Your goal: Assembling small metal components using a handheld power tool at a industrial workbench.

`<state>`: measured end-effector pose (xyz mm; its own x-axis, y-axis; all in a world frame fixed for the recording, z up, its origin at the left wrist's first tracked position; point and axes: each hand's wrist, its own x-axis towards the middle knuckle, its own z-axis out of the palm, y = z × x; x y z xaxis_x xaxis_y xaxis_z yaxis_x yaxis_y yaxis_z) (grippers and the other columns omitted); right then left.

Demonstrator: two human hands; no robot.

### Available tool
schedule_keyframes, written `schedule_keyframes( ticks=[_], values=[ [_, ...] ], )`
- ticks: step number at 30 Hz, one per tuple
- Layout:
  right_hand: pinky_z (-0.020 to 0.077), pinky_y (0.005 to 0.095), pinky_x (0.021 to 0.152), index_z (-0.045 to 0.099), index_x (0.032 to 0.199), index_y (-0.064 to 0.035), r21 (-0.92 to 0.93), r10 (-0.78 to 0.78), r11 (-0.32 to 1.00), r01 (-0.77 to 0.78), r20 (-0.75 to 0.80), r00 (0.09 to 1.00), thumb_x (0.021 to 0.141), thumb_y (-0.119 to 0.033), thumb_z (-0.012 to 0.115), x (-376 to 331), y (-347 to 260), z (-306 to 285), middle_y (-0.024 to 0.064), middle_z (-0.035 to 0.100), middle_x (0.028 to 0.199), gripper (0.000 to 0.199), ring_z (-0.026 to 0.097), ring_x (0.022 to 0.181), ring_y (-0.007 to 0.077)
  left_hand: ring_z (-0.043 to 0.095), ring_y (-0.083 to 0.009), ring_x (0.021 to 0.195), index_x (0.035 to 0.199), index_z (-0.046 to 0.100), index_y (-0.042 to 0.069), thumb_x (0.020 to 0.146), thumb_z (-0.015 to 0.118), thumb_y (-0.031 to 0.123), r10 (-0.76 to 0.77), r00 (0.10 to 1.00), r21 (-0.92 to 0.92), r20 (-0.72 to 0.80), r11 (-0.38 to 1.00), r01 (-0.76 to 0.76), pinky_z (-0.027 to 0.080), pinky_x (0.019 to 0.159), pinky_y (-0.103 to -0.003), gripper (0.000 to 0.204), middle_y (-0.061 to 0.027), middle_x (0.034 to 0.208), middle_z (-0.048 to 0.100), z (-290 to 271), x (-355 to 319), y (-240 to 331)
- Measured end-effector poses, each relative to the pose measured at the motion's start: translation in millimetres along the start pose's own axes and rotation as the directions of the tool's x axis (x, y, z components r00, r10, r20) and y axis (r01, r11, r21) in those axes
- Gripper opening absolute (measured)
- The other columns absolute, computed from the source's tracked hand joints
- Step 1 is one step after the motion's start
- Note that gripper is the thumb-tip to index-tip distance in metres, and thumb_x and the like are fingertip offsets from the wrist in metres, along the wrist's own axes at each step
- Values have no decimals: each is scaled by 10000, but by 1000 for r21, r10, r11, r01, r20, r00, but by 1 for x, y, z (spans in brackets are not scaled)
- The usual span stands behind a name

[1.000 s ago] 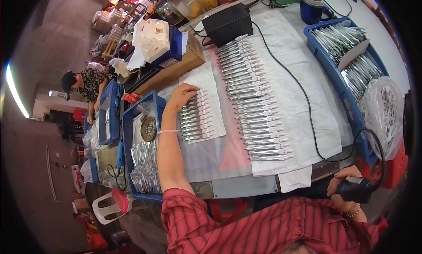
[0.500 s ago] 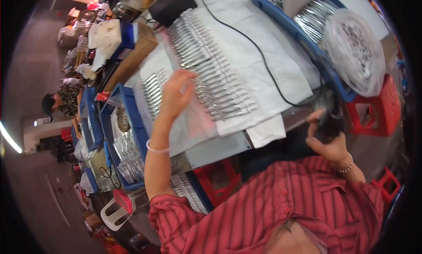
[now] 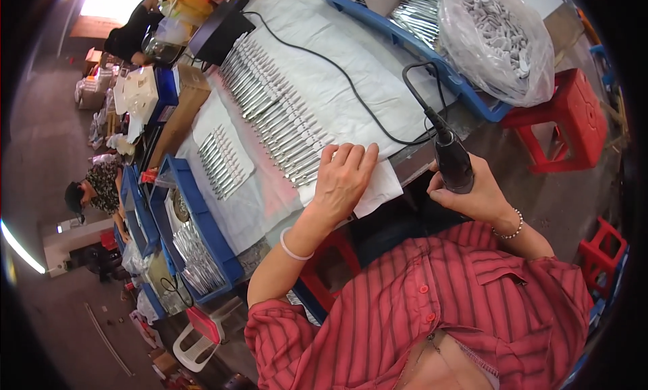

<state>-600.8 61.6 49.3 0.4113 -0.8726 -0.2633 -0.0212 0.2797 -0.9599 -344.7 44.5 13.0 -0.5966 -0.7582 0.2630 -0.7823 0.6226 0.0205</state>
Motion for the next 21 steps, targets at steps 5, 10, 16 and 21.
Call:
schedule_keyframes(
  ticks=[5,10,16,21],
  values=[
    [463,236,695,528,1004,-8,-8,7,1000,-7,-1,1000,694,-53,719,2,-5,-3,65,638,799,367,586,746,86,555,-207,800,1039,558,39,745,556,60,-55,998,-82,-38,995,52,402,735,-331,294,-58,804,561,0,6,-9],
    [456,242,758,532,1069,-4,-41,24,999,-20,82,996,694,-75,725,10,5,0,52,646,886,428,574,823,92,562,-217,765,1032,558,31,728,551,23,-103,994,-142,-33,985,97,405,720,-331,305,-61,778,575,-1,11,-12],
    [445,254,825,510,1187,-3,-175,-1,984,39,212,977,703,-118,740,26,23,14,41,639,1002,548,556,909,90,561,-219,749,1027,558,31,703,576,-17,-127,988,-226,-89,969,104,400,713,-340,328,-67,778,584,-4,9,-13],
    [442,268,869,511,1185,0,-172,4,985,33,211,977,710,-96,736,38,31,25,65,632,1061,534,563,969,101,556,-216,772,1044,554,41,714,597,-9,-156,985,-269,-77,954,130,388,727,-336,337,-62,782,578,-7,3,-12]
  ],
)
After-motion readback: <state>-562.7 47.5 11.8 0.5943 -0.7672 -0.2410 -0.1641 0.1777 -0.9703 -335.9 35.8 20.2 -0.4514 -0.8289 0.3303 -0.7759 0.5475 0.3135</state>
